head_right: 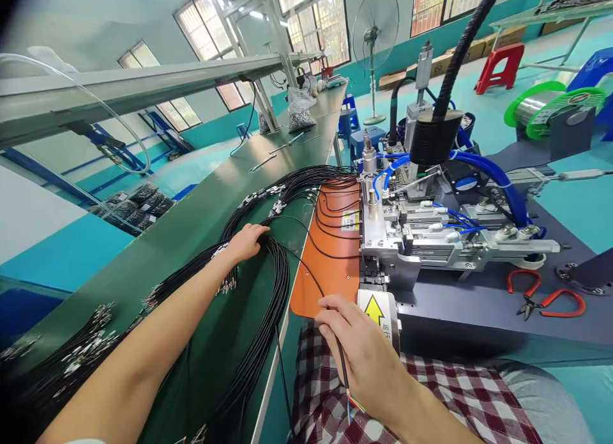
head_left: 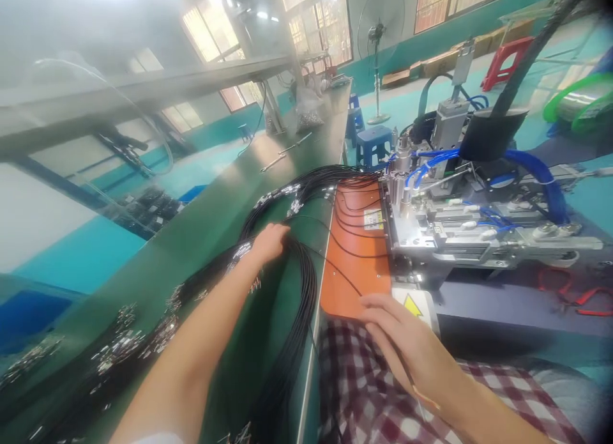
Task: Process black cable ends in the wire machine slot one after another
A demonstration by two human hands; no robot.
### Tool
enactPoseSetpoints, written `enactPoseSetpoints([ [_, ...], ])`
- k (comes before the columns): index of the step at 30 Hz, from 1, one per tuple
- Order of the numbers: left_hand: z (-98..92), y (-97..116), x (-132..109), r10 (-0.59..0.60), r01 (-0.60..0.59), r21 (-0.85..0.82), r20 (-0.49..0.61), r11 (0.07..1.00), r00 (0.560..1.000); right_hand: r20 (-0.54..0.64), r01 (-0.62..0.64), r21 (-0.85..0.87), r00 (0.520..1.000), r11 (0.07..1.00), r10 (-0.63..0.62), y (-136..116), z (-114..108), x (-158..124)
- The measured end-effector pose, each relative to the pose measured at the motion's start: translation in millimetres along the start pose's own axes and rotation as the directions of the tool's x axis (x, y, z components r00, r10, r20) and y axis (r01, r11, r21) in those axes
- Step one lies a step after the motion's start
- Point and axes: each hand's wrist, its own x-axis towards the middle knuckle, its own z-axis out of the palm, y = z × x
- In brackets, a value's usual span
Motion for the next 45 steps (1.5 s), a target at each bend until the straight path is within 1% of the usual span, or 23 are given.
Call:
enactPoseSetpoints([
  [3,3.4,5.3,3.6,0.024,-0.028,0.079,0.045,0.996,0.999,-0.035,-0.001,-0.042,0.999,0.999,0.0,-0.8,-5.6,-5.7],
  [8,0.5,22.9,10.6,0.062,-0.066,0.129,0.036,0.989,0.997,-0.087,-0.039,-0.119,0.996,0.992,0.029,-5.2,-16.7,-23.6],
  [12,2.5,33.5,13.6,0.109,-0.111,0.105,0.029,0.988,0.994,-0.015,-0.054,-0.065,0.998,0.996,0.053,-7.1,-18.7,-32.0],
  [15,0.5,35.1,16.7,0.129,-0.131,0.068,0.027,0.989,0.991,0.082,-0.139,0.041,0.987,0.989,0.136,-4.6,-19.9,-36.0],
  [17,-5.8,38.6,16.7,0.136,-0.136,0.034,0.006,0.99,0.991,0.168,-0.264,0.174,0.957,0.949,0.235,-2.9,-24.3,-40.4],
  [18,-10.2,43.9,14.8,0.144,-0.143,0.012,-0.013,0.99,0.99,0.208,-0.338,0.254,0.934,0.906,0.29,-2.5,-27.7,-42.9],
  [19,-15.2,52.6,10.9,0.157,-0.157,-0.013,-0.036,0.987,0.987,0.245,-0.414,0.336,0.906,0.846,0.346,-2.3,-31.6,-45.4],
  [21,-25.6,81.4,-3.9,0.227,-0.234,-0.076,-0.087,0.969,0.97,0.311,-0.559,0.458,0.829,0.691,0.465,-2.5,-40.0,-49.1],
  [23,-34.7,120.9,-27.1,0.386,-0.398,-0.156,-0.101,0.904,0.917,0.361,-0.669,0.49,0.739,0.559,0.569,-2.2,-48.2,-49.9],
  [24,-38.5,141.0,-40.4,0.482,-0.49,-0.197,-0.092,0.849,0.871,0.378,-0.705,0.481,0.703,0.521,0.602,-1.7,-52.2,-49.2],
  [25,-41.5,158.9,-53.5,0.6,-0.6,-0.251,-0.087,0.76,0.796,0.386,-0.726,0.469,0.681,0.503,0.622,-0.9,-56.1,-47.9],
  [26,-43.8,173.1,-65.6,0.734,-0.714,-0.342,-0.091,0.611,0.673,0.389,-0.735,0.46,0.671,0.498,0.631,0.2,-60.1,-46.3],
  [27,-45.4,182.3,-76.0,0.788,-0.752,-0.383,-0.091,0.537,0.609,0.384,-0.737,0.46,0.668,0.495,0.638,1.4,-64.0,-44.3],
  [28,-46.6,186.4,-84.4,0.799,-0.775,-0.354,-0.111,0.524,0.591,0.371,-0.736,0.468,0.666,0.489,0.647,2.6,-67.6,-42.3],
  [30,-47.9,180.7,-95.2,0.775,-0.796,-0.195,-0.188,0.572,0.603,0.333,-0.73,0.494,0.661,0.472,0.673,4.4,-72.9,-38.1],
  [33,-49.2,159.4,-103.7,0.721,-0.744,0.035,-0.282,0.667,0.633,0.278,-0.695,0.535,0.681,0.48,0.678,5.0,-73.0,-31.5],
  [34,-49.5,155.5,-106.5,0.7,-0.714,0.069,-0.28,0.697,0.656,0.256,-0.682,0.539,0.691,0.493,0.676,4.9,-70.7,-29.2],
  [36,-49.7,158.6,-113.7,0.649,-0.651,0.07,-0.208,0.756,0.731,0.195,-0.671,0.517,0.697,0.531,0.69,4.2,-63.9,-24.9],
  [38,-49.1,175.5,-122.4,0.585,-0.59,-0.02,-0.106,0.807,0.804,0.153,-0.677,0.462,0.696,0.572,0.701,2.9,-56.8,-21.4],
  [40,-46.9,198.7,-129.3,0.533,-0.532,-0.243,-0.065,0.811,0.843,0.126,-0.671,0.41,0.712,0.617,0.691,1.4,-51.8,-19.3],
  [41,-44.7,209.5,-130.8,0.515,-0.489,-0.403,-0.051,0.773,0.856,0.105,-0.658,0.398,0.725,0.64,0.681,1.0,-50.6,-19.0],
  [43,-37.9,224.4,-128.7,0.455,-0.341,-0.695,-0.024,0.632,0.89,0.047,-0.635,0.398,0.735,0.662,0.676,2.0,-51.4,-20.1],
  [45,-29.1,228.7,-121.0,0.37,-0.228,-0.826,-0.025,0.515,0.929,0.001,-0.641,0.422,0.708,0.641,0.707,6.1,-55.6,-23.5],
])
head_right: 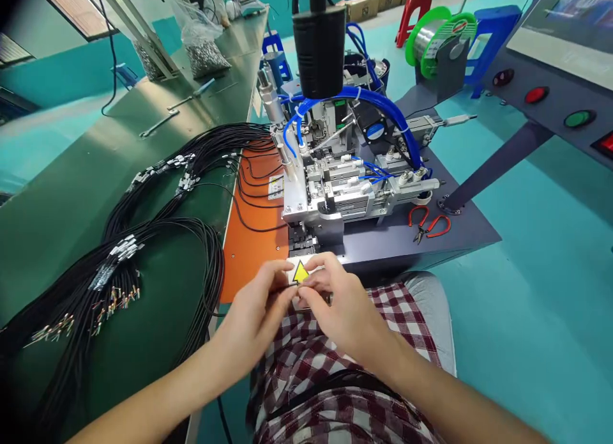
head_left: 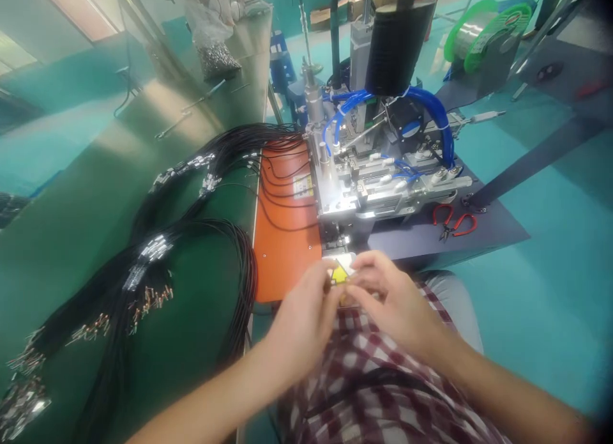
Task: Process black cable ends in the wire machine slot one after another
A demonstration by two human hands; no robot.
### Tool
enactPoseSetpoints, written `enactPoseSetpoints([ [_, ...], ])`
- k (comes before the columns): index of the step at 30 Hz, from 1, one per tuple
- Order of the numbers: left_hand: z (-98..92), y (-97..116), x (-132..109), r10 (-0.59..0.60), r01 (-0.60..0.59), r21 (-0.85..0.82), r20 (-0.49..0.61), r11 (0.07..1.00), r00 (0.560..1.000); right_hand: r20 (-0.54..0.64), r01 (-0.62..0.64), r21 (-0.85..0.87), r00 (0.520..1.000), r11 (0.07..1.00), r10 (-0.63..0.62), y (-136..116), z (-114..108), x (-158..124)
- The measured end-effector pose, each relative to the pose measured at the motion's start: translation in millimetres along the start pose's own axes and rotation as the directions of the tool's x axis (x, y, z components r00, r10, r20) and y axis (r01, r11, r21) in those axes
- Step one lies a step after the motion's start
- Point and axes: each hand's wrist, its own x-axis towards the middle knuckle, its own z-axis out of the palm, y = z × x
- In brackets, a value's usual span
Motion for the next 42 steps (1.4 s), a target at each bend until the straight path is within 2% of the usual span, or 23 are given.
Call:
enactPoseSetpoints([
  [3,-3.1,-14.1,11.4,-0.041,0.034,-0.118,-0.059,0.992,0.997,-0.054,-0.046,0.021,0.997,0.999,0.047,6.4,-12.6,1.8],
  [6,-10.1,-18.4,20.4,-0.07,0.064,-0.178,-0.028,0.982,0.997,-0.087,-0.033,0.017,0.996,0.999,0.034,8.4,-19.4,5.5],
  [11,-13.4,-13.0,33.6,-0.054,0.052,-0.163,-0.008,0.985,0.999,-0.11,-0.022,0.074,0.993,0.997,0.03,0.5,-14.1,17.6],
  [17,-9.0,-16.4,39.7,-0.058,0.056,-0.162,-0.008,0.985,0.998,-0.148,0.01,0.092,0.989,0.996,0.004,-2.0,-8.9,30.4],
  [24,-5.8,-19.7,38.0,-0.132,0.109,-0.328,-0.049,0.938,0.99,-0.211,0.06,-0.012,0.976,0.998,-0.061,-4.8,2.5,30.5],
  [27,-4.1,-20.8,38.3,-0.221,0.184,-0.492,-0.017,0.851,0.975,-0.242,0.1,-0.083,0.963,0.991,-0.118,-3.4,8.3,29.2],
  [29,-3.7,-21.8,39.4,-0.261,0.23,-0.566,0.026,0.792,0.965,-0.221,0.094,-0.122,0.968,0.988,-0.12,-1.6,7.7,29.7],
  [32,-4.8,-23.3,41.5,-0.285,0.249,-0.589,0.033,0.769,0.958,-0.193,0.08,-0.171,0.975,0.982,-0.113,1.4,0.3,31.2],
  [36,-6.5,-24.8,42.8,-0.303,0.263,-0.599,0.037,0.756,0.952,-0.249,0.079,-0.205,0.96,0.976,-0.13,4.0,-8.6,32.0],
  [42,-7.3,-25.9,39.6,-0.276,0.271,-0.567,0.078,0.778,0.958,-0.242,0.16,-0.256,0.944,0.953,-0.223,2.7,-6.5,34.7],
])
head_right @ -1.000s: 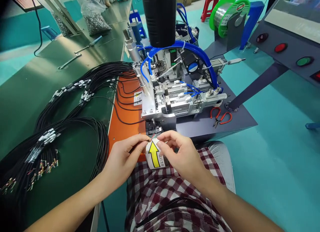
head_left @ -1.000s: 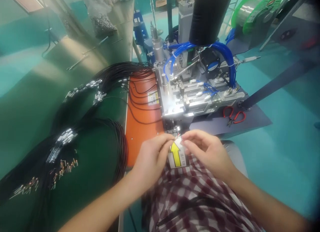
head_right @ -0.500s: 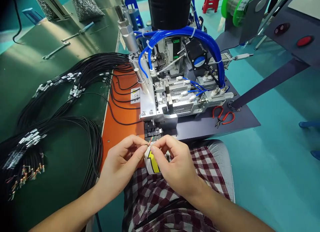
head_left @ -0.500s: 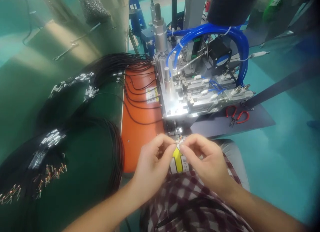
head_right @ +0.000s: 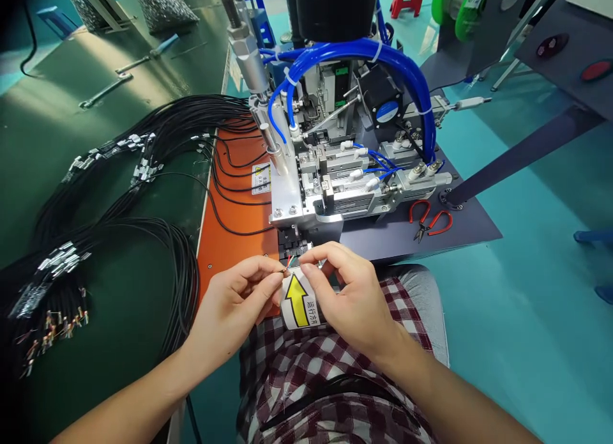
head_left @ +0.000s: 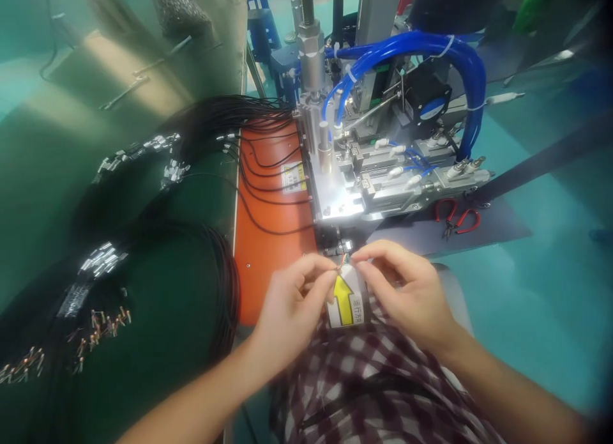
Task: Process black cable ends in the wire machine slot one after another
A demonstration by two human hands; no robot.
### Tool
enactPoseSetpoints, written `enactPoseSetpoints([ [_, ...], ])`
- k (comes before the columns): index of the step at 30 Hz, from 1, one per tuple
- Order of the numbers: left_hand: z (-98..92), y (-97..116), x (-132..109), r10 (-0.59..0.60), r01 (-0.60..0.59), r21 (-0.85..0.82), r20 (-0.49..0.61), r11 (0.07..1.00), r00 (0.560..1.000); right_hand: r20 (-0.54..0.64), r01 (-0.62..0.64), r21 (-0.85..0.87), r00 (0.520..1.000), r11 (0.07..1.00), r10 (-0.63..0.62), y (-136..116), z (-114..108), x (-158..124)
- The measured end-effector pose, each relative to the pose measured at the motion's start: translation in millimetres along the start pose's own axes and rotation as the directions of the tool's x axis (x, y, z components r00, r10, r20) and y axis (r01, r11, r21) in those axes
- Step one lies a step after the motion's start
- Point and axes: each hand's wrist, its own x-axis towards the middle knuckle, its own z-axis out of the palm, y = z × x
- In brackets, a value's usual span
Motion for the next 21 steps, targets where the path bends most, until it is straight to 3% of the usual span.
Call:
enactPoseSetpoints([
  [8,-1.7,9.1,-2.3,0.036,-0.046,0.134,0.076,0.99,0.996,0.15,-0.132,0.18,0.983,0.975,0.105,-8.0,-5.5,4.1],
  [17,3.3,18.7,-3.2,-0.024,0.015,0.046,0.191,0.999,0.981,0.302,-0.291,0.351,0.935,0.89,0.186,-12.2,-14.9,10.4],
  [21,6.6,22.4,-5.4,-0.008,-0.005,0.073,0.172,0.997,0.985,0.348,-0.318,0.402,0.92,0.858,0.178,-4.5,-18.3,10.1],
])
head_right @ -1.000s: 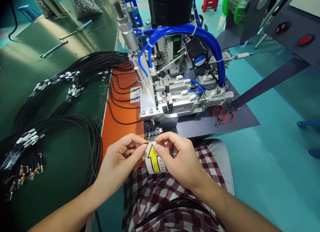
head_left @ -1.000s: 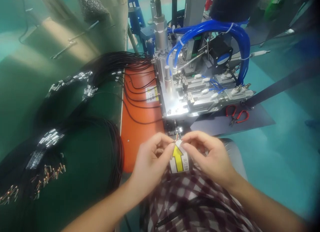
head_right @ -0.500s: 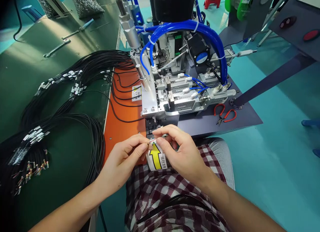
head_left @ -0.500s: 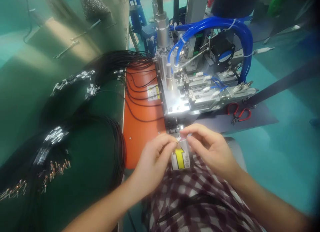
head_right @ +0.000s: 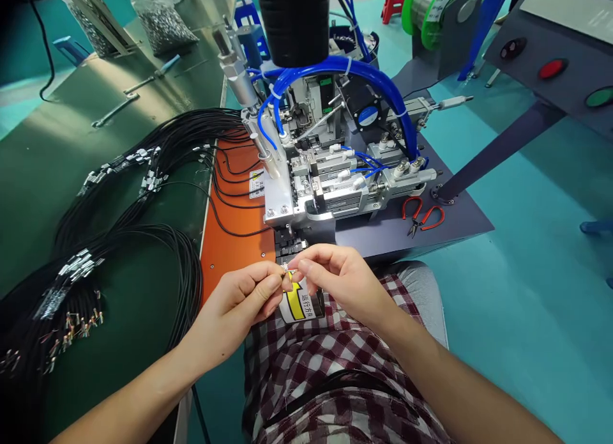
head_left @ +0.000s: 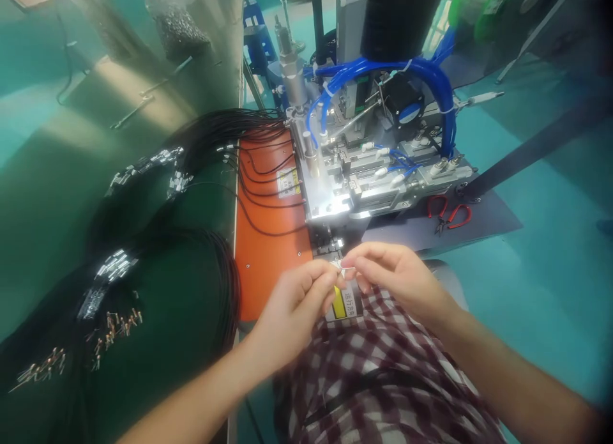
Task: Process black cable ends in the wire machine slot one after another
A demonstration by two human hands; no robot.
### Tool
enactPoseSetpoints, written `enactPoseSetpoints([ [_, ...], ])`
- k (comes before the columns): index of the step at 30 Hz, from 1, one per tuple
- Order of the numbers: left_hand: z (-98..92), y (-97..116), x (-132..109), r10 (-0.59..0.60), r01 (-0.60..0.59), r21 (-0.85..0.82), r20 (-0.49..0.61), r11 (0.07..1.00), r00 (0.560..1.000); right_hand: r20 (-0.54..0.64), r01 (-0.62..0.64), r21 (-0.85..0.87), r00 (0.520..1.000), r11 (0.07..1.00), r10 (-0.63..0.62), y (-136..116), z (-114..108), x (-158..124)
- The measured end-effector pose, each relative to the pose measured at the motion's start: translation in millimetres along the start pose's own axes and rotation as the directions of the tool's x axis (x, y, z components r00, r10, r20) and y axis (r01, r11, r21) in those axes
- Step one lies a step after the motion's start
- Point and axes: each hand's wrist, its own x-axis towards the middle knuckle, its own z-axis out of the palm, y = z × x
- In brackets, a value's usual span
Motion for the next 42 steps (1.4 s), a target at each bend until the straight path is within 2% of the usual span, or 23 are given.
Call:
enactPoseSetpoints([
  [7,4.9,-1.7,-5.9,0.106,-0.085,0.164,-0.127,0.983,0.986,-0.025,0.018,0.072,1.0,0.997,-0.016,2.3,-2.5,-7.5],
  [12,7.6,-6.4,-10.2,0.143,-0.101,0.238,-0.162,0.966,0.976,-0.122,0.012,0.043,0.992,0.999,-0.006,-3.9,3.4,-12.3],
  [16,8.4,-9.3,-9.5,0.15,-0.101,0.255,-0.183,0.962,0.972,-0.127,-0.025,0.053,0.991,0.998,0.031,-7.1,10.0,-9.5],
  [18,8.0,-10.5,-8.3,0.148,-0.103,0.231,-0.186,0.967,0.971,-0.108,-0.059,0.067,0.992,0.996,0.066,-8.1,13.1,-6.1],
  [22,6.7,-13.7,-5.3,0.089,-0.077,0.076,-0.161,0.994,0.983,-0.078,-0.106,0.105,0.99,0.989,0.114,-6.7,17.9,1.0],
  [27,5.6,-16.0,-0.9,0.042,-0.043,0.0,-0.192,0.999,0.981,-0.113,-0.1,0.086,0.988,0.991,0.11,-2.8,20.6,3.4],
  [31,3.1,-14.3,0.9,0.076,-0.073,0.019,-0.239,0.997,0.968,-0.162,-0.039,0.018,0.986,0.999,0.042,-2.0,17.4,3.7],
  [34,0.8,-12.0,1.0,0.036,-0.042,-0.021,-0.231,0.999,0.972,-0.223,0.035,-0.034,0.974,0.999,-0.042,-1.2,12.4,6.9],
  [36,-0.4,-11.1,1.0,0.015,-0.026,-0.046,-0.224,0.999,0.974,-0.209,0.031,-0.06,0.977,0.998,-0.042,-1.7,9.6,9.3],
  [42,-1.4,-14.6,2.9,0.054,-0.058,-0.009,-0.222,0.998,0.974,-0.044,-0.08,-0.079,0.996,0.994,0.077,-9.5,6.8,12.0],
])
